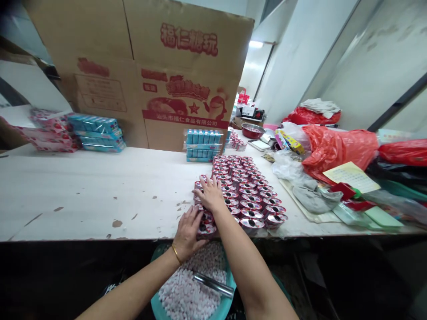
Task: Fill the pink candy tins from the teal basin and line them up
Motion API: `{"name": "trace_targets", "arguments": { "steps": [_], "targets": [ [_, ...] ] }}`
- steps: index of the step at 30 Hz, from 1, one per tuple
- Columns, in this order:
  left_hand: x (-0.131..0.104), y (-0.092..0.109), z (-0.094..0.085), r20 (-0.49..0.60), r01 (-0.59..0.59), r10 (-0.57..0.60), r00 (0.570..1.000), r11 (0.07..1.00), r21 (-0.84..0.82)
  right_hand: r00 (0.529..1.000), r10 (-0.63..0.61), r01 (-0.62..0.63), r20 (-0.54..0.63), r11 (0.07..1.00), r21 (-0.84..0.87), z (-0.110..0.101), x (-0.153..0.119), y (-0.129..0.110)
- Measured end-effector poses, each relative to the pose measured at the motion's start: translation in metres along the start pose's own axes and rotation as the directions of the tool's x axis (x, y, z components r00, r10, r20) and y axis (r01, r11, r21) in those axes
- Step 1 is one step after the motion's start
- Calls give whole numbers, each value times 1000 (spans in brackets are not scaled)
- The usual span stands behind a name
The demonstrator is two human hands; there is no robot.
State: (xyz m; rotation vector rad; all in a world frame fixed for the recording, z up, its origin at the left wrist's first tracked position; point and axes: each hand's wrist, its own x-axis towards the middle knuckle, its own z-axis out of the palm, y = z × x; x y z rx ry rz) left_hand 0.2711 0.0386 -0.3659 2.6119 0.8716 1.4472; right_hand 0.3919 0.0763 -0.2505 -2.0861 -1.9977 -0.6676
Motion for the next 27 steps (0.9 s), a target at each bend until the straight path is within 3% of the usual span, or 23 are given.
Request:
{"name": "trace_targets", "arguments": {
  "steps": [4, 7, 11, 17, 21, 27],
  "targets": [
    [15, 1, -1, 187, -81, 65, 980, 994, 78, 983, 68, -67, 170, 998, -11, 21, 42, 3],
    [21, -4, 2, 217, -88, 72, 973, 994, 64, 986, 51, -47, 158, 998, -30, 43, 49, 6],
    [37, -24, 6, 217, -83, 69, 974, 995, 54, 991, -39, 45, 130, 998, -44, 56, 73, 8],
    [96, -74, 21, 136, -54, 51, 989, 998, 22, 978, -195, 198, 80, 980, -33, 67, 157, 9],
    [143, -101, 40, 136, -58, 60, 989, 998, -21, 964, -247, 252, 100, 967, -44, 73, 208, 32],
    [187, -110, 70, 182, -52, 54, 982, 999, -12, 963, -244, 251, 119, 967, -48, 83, 252, 72]
  ]
}}
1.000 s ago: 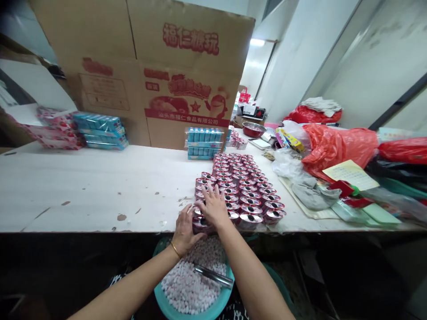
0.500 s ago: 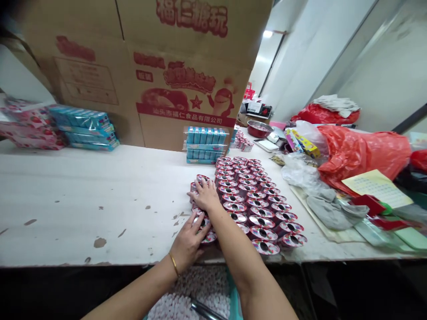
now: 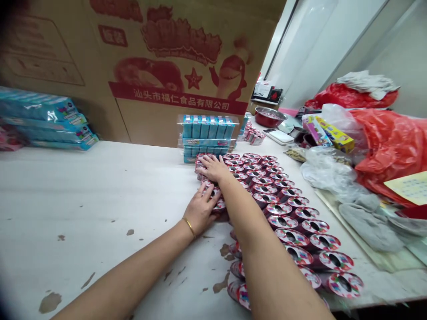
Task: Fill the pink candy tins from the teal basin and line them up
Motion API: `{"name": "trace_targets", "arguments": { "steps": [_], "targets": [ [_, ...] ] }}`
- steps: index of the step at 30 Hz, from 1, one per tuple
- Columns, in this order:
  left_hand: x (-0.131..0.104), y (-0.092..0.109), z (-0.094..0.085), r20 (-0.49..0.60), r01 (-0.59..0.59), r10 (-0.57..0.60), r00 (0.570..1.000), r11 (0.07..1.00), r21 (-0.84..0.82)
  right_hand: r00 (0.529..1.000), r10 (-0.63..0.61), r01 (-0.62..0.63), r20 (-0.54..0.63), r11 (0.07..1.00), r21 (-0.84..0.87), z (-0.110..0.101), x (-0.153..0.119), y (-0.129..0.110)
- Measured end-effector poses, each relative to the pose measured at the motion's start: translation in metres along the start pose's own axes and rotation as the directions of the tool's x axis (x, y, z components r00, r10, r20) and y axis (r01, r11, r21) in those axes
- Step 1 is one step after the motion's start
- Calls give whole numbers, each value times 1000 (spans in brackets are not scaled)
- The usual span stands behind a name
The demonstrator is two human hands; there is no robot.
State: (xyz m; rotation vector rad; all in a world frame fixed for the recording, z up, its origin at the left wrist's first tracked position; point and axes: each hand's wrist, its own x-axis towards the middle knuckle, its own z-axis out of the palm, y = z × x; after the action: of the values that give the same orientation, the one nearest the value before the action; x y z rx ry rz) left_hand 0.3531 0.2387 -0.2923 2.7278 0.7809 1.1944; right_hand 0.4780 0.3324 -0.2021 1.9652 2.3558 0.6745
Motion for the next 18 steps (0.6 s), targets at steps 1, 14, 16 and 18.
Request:
{"name": "trace_targets", "arguments": {
  "steps": [1, 14, 16, 18],
  "targets": [
    [2, 1, 1, 7, 12, -12, 1000, 1000, -6, 1000, -6, 6, 15, 1000, 3, -1, 2, 3],
    [34, -17, 4, 54, 465, -600, 798, 556, -689, 787, 420, -246, -452, 885, 395, -106, -286, -29],
    [40, -11, 10, 86, 523, -681, 727, 469, -712, 733, 513, -298, -446, 832, 468, -92, -347, -56],
    [28, -11, 4, 97, 581, -762, 640, 399, -709, 728, 560, -315, -396, 786, 532, -70, -393, -84]
  ]
}}
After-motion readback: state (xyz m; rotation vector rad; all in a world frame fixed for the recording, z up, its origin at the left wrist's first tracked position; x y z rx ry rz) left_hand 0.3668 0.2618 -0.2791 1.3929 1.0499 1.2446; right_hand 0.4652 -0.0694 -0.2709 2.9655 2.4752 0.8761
